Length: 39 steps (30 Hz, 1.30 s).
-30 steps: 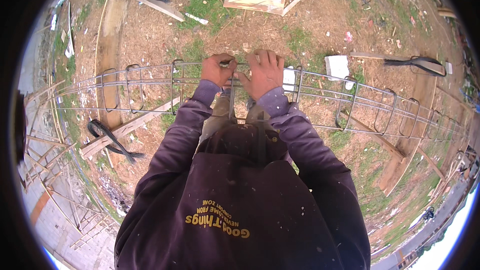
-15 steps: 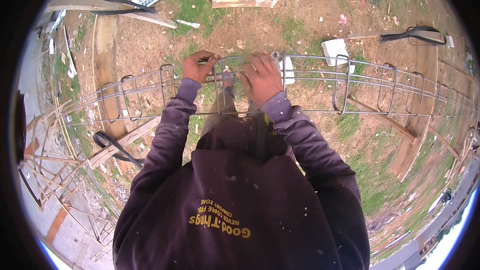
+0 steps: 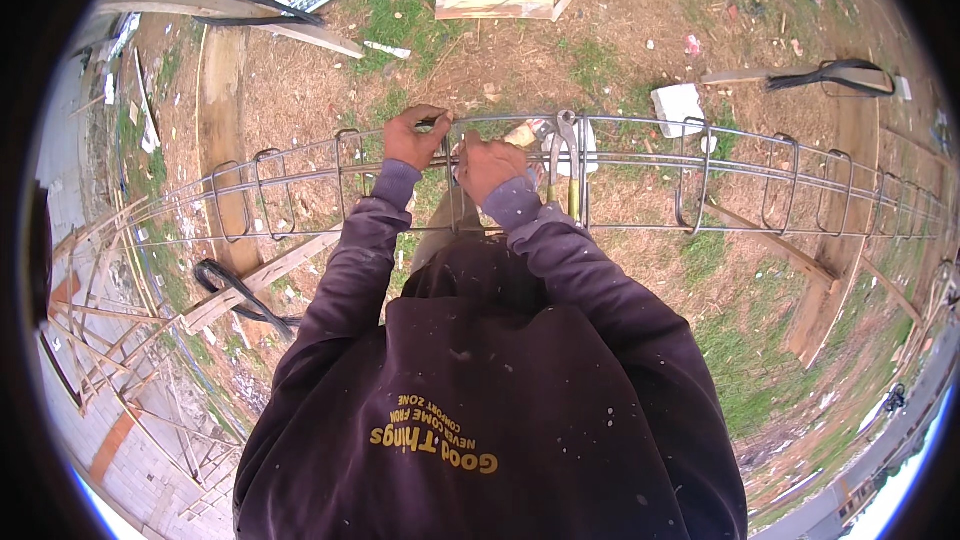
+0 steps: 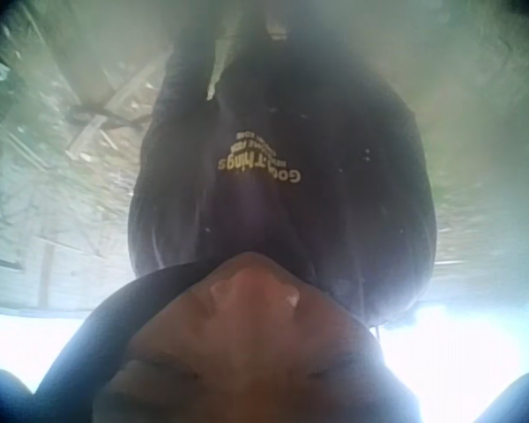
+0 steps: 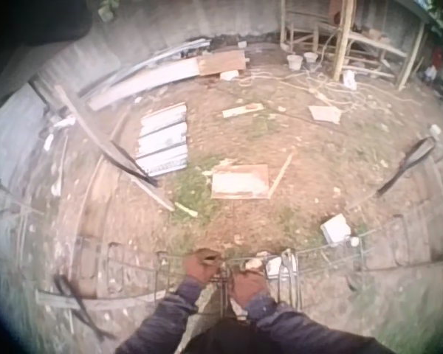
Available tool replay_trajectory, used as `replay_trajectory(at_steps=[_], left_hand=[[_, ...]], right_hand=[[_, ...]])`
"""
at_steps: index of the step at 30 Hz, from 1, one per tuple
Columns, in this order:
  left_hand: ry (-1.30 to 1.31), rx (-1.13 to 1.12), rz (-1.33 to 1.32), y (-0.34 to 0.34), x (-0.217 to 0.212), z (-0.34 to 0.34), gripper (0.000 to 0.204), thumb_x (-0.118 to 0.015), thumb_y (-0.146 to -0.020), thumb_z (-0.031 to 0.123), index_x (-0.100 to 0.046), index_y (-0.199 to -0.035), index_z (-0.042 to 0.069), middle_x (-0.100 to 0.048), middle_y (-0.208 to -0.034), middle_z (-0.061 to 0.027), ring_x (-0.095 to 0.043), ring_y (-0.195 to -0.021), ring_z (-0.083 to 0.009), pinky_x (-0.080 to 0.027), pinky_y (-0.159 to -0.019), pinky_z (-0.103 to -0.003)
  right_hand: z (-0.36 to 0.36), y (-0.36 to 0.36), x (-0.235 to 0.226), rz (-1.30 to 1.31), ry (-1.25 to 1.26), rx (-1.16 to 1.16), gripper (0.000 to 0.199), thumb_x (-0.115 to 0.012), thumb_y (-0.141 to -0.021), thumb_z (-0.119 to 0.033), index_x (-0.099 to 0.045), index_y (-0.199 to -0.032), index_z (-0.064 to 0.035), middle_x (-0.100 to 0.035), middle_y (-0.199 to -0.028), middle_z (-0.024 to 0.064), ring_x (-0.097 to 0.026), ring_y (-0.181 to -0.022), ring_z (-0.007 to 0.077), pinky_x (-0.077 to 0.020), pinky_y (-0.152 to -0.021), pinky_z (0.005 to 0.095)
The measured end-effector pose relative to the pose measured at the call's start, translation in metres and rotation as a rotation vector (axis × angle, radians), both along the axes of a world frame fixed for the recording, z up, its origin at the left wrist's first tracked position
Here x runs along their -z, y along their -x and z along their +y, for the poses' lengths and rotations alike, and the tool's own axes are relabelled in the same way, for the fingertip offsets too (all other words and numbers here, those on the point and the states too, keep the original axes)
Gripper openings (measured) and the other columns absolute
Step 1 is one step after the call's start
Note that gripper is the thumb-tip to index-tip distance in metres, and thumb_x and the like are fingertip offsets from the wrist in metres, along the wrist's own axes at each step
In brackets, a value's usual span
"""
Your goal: The person uses pliers to bend and secure wire ties on a metal frame structure. They repeatedly adjust the frame and tighten connections while standing in an outdoor area with scattered debris and construction materials.
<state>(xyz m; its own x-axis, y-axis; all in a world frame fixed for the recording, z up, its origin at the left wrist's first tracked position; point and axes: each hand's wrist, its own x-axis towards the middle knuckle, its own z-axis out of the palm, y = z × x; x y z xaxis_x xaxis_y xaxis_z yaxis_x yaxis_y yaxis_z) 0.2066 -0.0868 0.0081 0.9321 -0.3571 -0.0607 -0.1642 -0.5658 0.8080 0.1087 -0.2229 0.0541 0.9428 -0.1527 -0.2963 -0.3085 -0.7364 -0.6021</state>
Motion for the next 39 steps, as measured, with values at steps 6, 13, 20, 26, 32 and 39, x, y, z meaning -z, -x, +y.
replay_trajectory(at_steps=[6, 13, 20, 26, 32, 39], left_hand=[[-0.004, -0.004, -0.038, -0.002, -0.003, -0.002, 0.021, -0.075, -0.080, 0.021, -0.073, -0.089, 0.002, -0.072, -0.084, -0.0149, -0.070, -0.075, -0.0247, -0.054, -0.069, -0.033], [0.001, 0.017, -0.129, 0.004, 0.000, -0.003, 0.019, -0.073, -0.080, 0.020, -0.074, -0.087, 0.003, -0.071, -0.083, -0.0158, -0.068, -0.077, -0.0319, -0.048, -0.097, -0.042], [0.088, -0.022, -0.190, 0.006, 0.008, -0.002, 0.017, -0.072, -0.079, 0.017, -0.074, -0.088, 0.003, -0.070, -0.082, -0.0157, -0.065, -0.078, -0.0345, -0.039, -0.108, -0.047], [0.115, 0.098, -0.207, 0.004, 0.005, 0.011, 0.024, -0.074, -0.076, 0.018, -0.073, -0.094, 0.003, -0.066, -0.083, -0.0141, -0.064, -0.085, -0.0343, -0.037, -0.109, -0.048], [0.114, 0.010, -0.084, 0.006, -0.004, 0.006, 0.037, -0.076, -0.071, 0.019, -0.068, -0.104, 0.004, -0.067, -0.087, -0.0128, -0.063, -0.090, -0.0335, -0.037, -0.109, -0.048], [0.171, -0.140, -0.015, 0.012, -0.002, -0.003, 0.044, -0.074, -0.071, 0.017, -0.063, -0.113, 0.010, -0.067, -0.079, -0.0100, -0.064, -0.089, -0.0310, -0.036, -0.110, -0.048]], right_hand=[[-0.002, -0.034, 0.021, 0.322, 0.015, -0.123, 0.056, -0.065, -0.078, -0.033, -0.056, -0.127, -0.0083, -0.070, -0.102, 0.0153, -0.065, -0.102, 0.0314, -0.0495, -0.089, 0.0426], [0.007, -0.021, 0.019, 0.069, 0.124, 0.076, 0.023, -0.059, -0.084, -0.028, -0.072, -0.095, -0.0134, -0.069, -0.100, 0.0133, -0.061, -0.101, 0.0323, -0.0420, -0.092, 0.0445], [-0.011, -0.032, -0.001, -0.277, 0.240, -0.165, 0.018, -0.064, -0.079, -0.024, -0.069, -0.083, -0.0081, -0.068, -0.085, 0.0119, -0.060, -0.093, 0.0310, -0.0383, -0.085, 0.0433], [-0.026, -0.059, -0.041, 0.063, 0.206, -0.364, 0.023, -0.062, -0.077, -0.023, -0.067, -0.082, -0.0017, -0.067, -0.081, 0.0211, -0.066, -0.085, 0.0385, -0.0499, -0.076, 0.0500], [-0.033, -0.123, -0.044, -0.165, 0.185, -0.521, 0.021, -0.066, -0.077, -0.022, -0.069, -0.083, -0.0018, -0.068, -0.083, 0.0200, -0.066, -0.092, 0.0350, -0.0514, -0.079, 0.0457], [-0.040, -0.140, -0.006, 0.120, 0.567, -0.562, 0.020, -0.069, -0.075, -0.025, -0.073, -0.088, -0.0104, -0.071, -0.090, 0.0140, -0.066, -0.093, 0.0326, -0.0519, -0.082, 0.0436]])
